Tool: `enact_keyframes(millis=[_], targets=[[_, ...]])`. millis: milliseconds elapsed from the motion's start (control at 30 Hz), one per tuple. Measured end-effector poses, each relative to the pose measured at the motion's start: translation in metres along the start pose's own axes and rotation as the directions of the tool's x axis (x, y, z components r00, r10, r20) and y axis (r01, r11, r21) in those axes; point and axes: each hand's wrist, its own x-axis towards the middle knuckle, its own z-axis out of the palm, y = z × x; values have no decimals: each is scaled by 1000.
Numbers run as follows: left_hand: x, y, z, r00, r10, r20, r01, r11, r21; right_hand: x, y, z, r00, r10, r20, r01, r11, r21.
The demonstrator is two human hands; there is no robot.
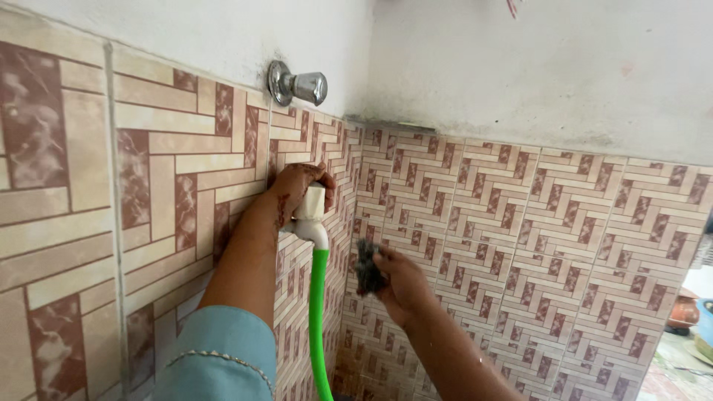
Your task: The person cleans and attaches a plastic faucet onto a wall-mounted pipe fixture, using a scouring pad and by hand.
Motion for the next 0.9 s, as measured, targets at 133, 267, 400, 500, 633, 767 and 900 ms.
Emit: enact_keyframes(millis=[133, 267, 400, 500, 633, 767, 900], targets=[[2, -2, 0, 992, -58, -115, 58, 998, -3, -24, -38, 56, 937, -347, -41, 336, 927, -165], [10, -7, -3, 998, -14, -56, 9, 996, -89, -25, -23, 89, 756, -654, 16, 569, 646, -509], [8, 0, -7, 1000, 1, 20, 1, 995, -104, -19, 18, 88, 452, -824, 342, 771, 168, -614], [2, -7, -6, 999, 39, -17, -41, 990, -134, -17, 38, 74, 355, -847, 397, 852, 118, -509], [-3, -26, -5, 853, 460, -247, -352, 855, 381, -2, 43, 65, 177, -869, 462, 881, -69, -468], [-8, -26, 14, 787, 462, -409, -384, 885, 263, 22, 51, 53, 851, -501, 159, 525, 808, -267], [-60, -30, 40, 597, 713, -368, -338, 639, 691, 22, 66, 25, 793, -558, 244, 591, 802, -86]])
